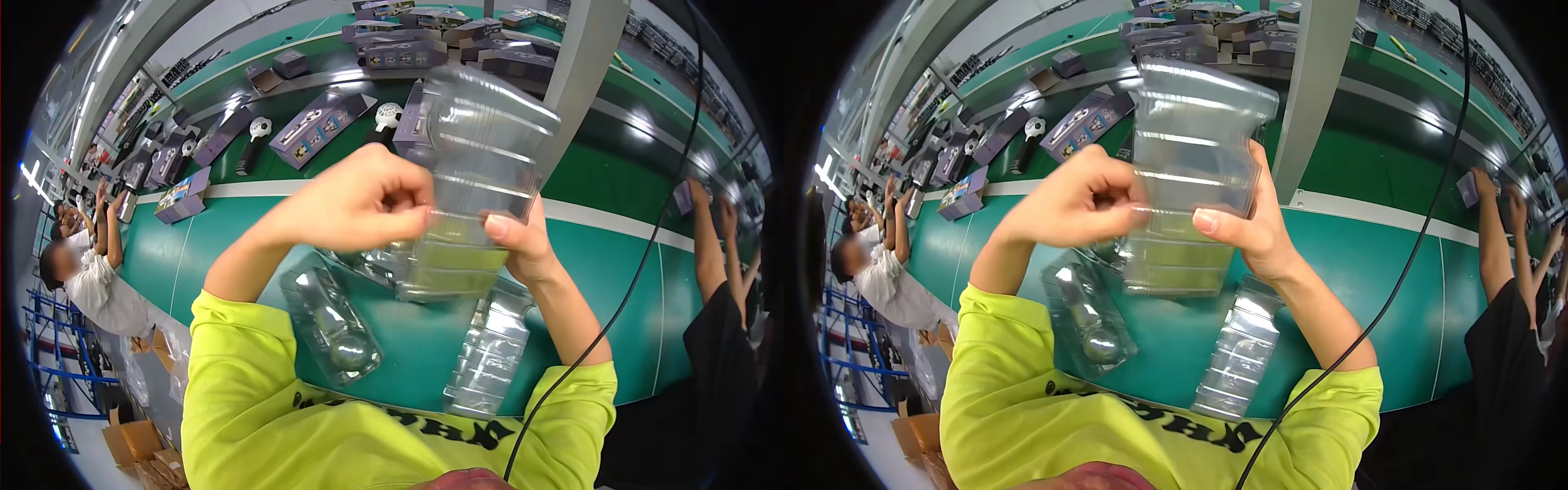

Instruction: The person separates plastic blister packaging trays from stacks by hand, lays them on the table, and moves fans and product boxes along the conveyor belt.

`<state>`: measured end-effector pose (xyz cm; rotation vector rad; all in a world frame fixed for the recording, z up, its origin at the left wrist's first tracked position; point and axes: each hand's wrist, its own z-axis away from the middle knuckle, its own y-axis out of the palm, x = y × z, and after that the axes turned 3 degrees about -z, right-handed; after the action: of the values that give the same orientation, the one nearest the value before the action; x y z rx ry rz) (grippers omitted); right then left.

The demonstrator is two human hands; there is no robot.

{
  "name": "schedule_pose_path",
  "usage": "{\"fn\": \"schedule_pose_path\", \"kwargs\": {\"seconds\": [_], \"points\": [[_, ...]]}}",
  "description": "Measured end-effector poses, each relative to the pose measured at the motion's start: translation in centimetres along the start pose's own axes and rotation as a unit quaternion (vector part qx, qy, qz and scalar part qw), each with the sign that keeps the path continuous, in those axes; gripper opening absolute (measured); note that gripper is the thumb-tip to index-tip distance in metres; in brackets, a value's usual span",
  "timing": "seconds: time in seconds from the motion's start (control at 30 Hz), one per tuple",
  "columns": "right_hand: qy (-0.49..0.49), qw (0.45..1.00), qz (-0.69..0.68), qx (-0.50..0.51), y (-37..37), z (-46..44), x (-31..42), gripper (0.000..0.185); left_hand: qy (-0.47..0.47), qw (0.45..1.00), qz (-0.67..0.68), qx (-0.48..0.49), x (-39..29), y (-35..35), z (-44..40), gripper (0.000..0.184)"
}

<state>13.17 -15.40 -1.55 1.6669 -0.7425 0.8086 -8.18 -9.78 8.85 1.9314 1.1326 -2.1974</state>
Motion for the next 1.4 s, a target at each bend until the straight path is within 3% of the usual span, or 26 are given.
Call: {"fn": "schedule_pose_path", "kwargs": {"seconds": [0.13, 0.23, 0.3, 0.37, 0.43, 0.53, 0.7, 0.8, 1.0, 1.07, 1.13, 1.23, 1.3, 1.4], "points": [[-0.068, 0.993, 0.076, 0.066, -4.6, -0.8, -1.2, 0.08, 0.147, 0.979, -0.134, -0.042, 1.0, 2.2, 0.5, 0.024], [-0.032, 0.998, 0.013, 0.06, -5.6, -0.7, -0.9, 0.078, 0.087, 0.99, -0.077, -0.08, 0.0, 2.0, 1.7, 0.028], [-0.002, 0.997, -0.055, 0.046, -6.1, -0.9, -1.4, 0.076, 0.082, 0.984, -0.008, -0.155, 0.2, -0.6, 3.3, 0.022], [0.016, 0.998, -0.064, 0.019, -7.1, -1.1, -2.6, 0.074, 0.095, 0.939, -0.009, -0.33, 0.2, -3.7, 4.7, 0.024], [0.061, 0.996, -0.068, -0.025, -8.7, -1.1, -3.3, 0.071, 0.014, 0.948, -0.11, -0.298, -1.5, -5.7, 2.5, 0.025], [0.092, 0.992, -0.07, -0.047, -9.2, -0.7, -3.5, 0.069, -0.106, 0.947, -0.237, -0.189, 3.2, -9.9, -4.5, 0.027], [0.093, 0.993, -0.061, -0.048, -9.0, -0.4, -4.2, 0.067, -0.199, 0.958, -0.206, 0.01, 15.6, -10.0, -15.5, 0.028], [0.045, 0.998, -0.011, -0.041, -9.6, -0.4, -4.8, 0.07, -0.258, 0.954, -0.131, 0.086, 18.2, -6.9, -16.7, 0.024], [0.033, 0.994, -0.012, -0.104, -6.9, -0.8, -4.3, 0.067, -0.161, 0.928, -0.335, 0.008, 16.3, -6.2, -15.7, 0.023], [0.014, 0.993, 0.014, -0.119, -5.4, -0.9, -3.7, 0.064, -0.11, 0.986, -0.119, -0.024, 12.1, -5.8, -12.5, 0.022], [-0.007, 0.99, 0.039, -0.137, -4.2, -1.0, -3.6, 0.061, -0.049, 0.992, 0.1, -0.055, 8.2, -4.7, -9.1, 0.022], [0.005, 0.997, -0.001, -0.081, -4.1, -1.5, -4.4, 0.064, -0.033, 0.997, 0.065, 0.018, 6.3, -3.1, -5.8, 0.023], [0.015, 0.998, -0.039, -0.037, -4.2, -1.1, -4.9, 0.067, -0.021, 0.987, 0.124, 0.102, 6.8, -2.5, -4.9, 0.019], [0.022, 0.998, -0.056, -0.022, -3.9, -0.6, -5.0, 0.068, -0.011, 0.984, 0.124, 0.131, 6.0, -2.5, -3.6, 0.019]]}}
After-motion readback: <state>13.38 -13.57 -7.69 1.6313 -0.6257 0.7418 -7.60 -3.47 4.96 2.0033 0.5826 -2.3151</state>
